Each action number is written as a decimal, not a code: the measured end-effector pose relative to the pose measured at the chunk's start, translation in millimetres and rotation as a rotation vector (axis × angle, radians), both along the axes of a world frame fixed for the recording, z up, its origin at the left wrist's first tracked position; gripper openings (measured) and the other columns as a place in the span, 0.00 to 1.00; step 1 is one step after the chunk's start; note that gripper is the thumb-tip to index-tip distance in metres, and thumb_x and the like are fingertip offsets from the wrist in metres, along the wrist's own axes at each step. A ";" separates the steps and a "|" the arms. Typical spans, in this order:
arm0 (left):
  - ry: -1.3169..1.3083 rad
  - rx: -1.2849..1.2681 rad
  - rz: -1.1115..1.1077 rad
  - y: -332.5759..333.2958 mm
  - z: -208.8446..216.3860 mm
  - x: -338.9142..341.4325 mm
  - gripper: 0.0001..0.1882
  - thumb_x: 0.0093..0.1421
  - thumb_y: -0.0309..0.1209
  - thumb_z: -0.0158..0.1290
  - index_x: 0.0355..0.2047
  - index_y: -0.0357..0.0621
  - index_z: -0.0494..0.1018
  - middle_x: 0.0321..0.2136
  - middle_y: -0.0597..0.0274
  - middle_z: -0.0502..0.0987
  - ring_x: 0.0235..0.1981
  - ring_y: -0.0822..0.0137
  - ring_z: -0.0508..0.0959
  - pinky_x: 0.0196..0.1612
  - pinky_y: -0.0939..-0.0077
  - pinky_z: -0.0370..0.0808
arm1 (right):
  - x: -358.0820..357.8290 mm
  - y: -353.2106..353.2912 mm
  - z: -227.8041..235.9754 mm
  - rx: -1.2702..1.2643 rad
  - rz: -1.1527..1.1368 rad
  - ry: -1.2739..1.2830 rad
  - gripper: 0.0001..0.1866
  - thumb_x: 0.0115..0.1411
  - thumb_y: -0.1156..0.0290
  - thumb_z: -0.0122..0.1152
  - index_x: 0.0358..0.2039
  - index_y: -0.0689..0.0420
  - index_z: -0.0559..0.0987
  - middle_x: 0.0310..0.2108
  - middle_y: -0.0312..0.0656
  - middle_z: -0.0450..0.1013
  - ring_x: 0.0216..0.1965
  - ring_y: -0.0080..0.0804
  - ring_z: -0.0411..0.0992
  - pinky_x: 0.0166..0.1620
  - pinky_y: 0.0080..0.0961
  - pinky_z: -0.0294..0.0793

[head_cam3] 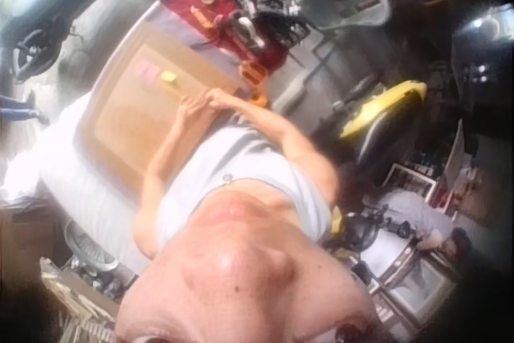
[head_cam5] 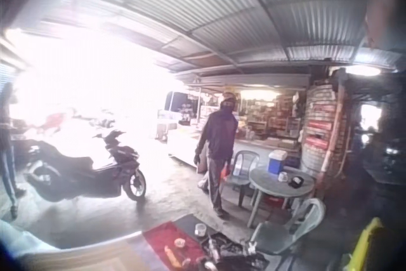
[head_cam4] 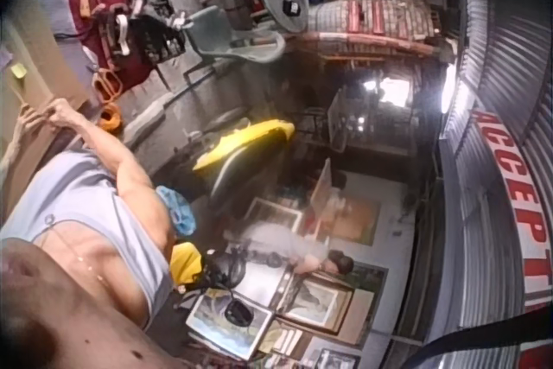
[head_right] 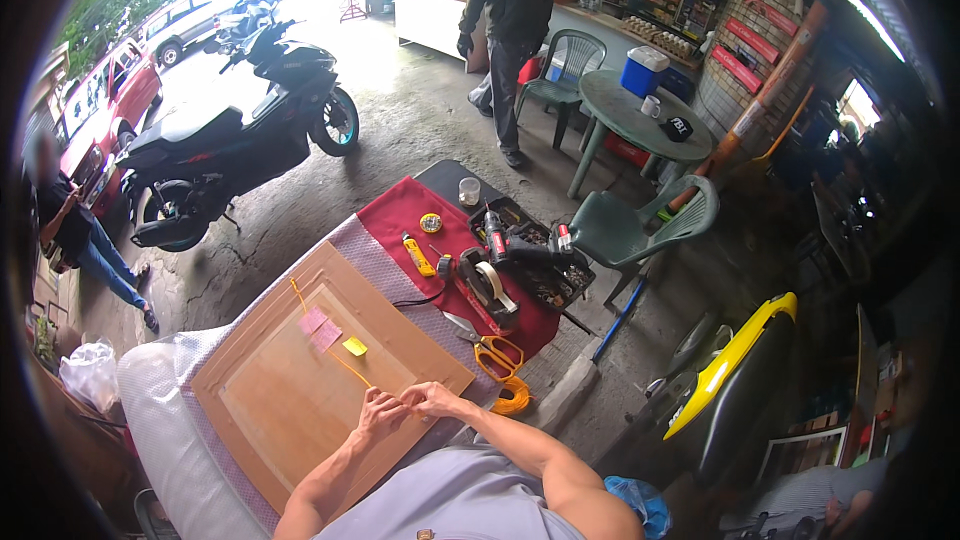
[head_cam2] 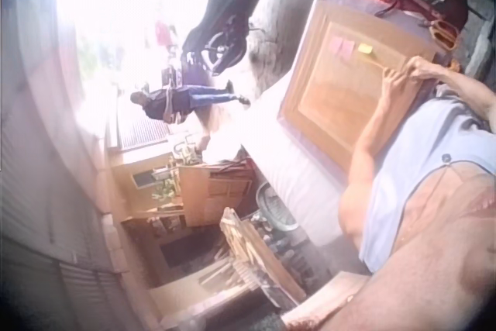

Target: The person measures a wooden frame, drills pilot holes, and installs metal eye screws. They then thread an orange cord through the eye screws and tie knots to secure a hanging loop.

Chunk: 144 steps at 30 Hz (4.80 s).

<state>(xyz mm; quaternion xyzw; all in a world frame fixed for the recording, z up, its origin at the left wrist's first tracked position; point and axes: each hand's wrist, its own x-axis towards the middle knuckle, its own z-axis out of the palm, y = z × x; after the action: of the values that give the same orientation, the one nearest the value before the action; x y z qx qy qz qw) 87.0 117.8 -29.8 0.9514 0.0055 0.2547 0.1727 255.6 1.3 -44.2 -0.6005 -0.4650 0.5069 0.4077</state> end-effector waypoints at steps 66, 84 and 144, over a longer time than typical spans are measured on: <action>0.234 -0.352 0.008 -6.1 -26.5 9.8 0.10 0.32 0.26 0.57 0.17 0.53 0.69 0.17 0.70 0.69 0.23 0.67 0.72 0.29 0.69 0.63 | 357.6 57.3 442.8 0.720 -0.816 -0.705 0.14 0.44 0.74 0.59 0.07 0.58 0.68 0.09 0.32 0.62 0.14 0.16 0.59 0.20 0.24 0.58; 0.291 -0.372 0.114 -4.5 -18.9 -3.2 0.08 0.36 0.30 0.61 0.17 0.52 0.73 0.16 0.71 0.72 0.19 0.67 0.72 0.30 0.70 0.62 | -42.7 -34.5 -6.4 0.086 -0.412 -0.187 0.13 0.56 0.65 0.63 0.39 0.58 0.80 0.27 0.44 0.78 0.29 0.31 0.76 0.33 0.28 0.75; 0.155 -0.248 0.046 6.2 -14.7 2.8 0.05 0.48 0.33 0.60 0.23 0.54 0.74 0.20 0.70 0.75 0.26 0.69 0.75 0.41 0.67 0.63 | -0.9 8.8 -2.3 -0.057 0.084 -0.256 0.09 0.52 0.73 0.58 0.32 0.62 0.80 0.26 0.48 0.77 0.29 0.32 0.76 0.35 0.28 0.75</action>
<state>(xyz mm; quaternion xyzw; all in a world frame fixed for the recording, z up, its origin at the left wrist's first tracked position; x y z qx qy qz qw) 89.9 124.1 -44.5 0.9392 0.0720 0.1819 0.2822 254.7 10.1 -46.6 -0.6515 -0.5233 0.4560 0.3061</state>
